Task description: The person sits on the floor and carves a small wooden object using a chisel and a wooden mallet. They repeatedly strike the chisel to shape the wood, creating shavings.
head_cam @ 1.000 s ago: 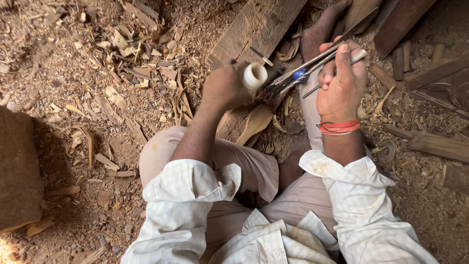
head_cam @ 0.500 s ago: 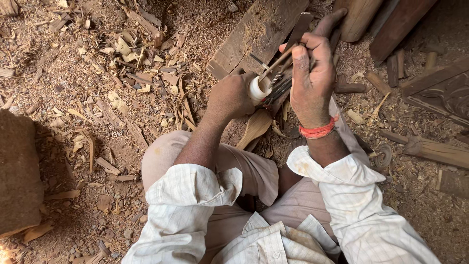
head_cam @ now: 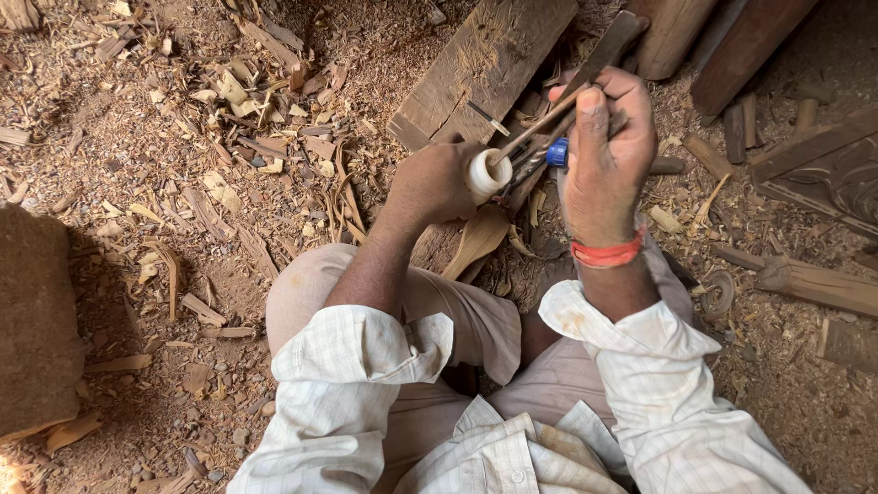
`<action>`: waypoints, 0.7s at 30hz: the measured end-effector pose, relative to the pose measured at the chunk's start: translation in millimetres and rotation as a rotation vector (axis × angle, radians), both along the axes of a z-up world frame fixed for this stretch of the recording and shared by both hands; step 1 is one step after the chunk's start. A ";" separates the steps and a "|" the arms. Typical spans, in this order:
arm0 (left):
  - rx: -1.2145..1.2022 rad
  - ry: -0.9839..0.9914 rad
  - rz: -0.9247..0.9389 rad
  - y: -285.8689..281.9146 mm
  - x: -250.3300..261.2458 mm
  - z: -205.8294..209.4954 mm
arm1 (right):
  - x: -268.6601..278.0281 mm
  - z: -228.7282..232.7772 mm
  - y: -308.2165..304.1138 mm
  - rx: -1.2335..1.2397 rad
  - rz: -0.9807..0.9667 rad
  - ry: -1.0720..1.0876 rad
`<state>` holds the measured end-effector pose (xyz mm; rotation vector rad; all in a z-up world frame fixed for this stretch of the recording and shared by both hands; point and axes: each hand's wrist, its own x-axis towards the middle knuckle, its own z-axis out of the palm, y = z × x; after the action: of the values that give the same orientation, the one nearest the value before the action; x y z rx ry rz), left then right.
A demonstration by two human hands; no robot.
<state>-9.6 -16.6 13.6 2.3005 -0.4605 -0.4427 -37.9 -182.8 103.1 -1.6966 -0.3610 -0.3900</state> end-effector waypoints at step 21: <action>-0.146 -0.048 0.043 7.1 3.3 8.7 | 11.2 -0.9 9.0 -0.226 -0.003 0.145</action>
<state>-6.3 -9.5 22.3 2.1793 -0.4509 -0.3223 -26.7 -173.8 102.2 -1.9341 -0.3046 -0.2332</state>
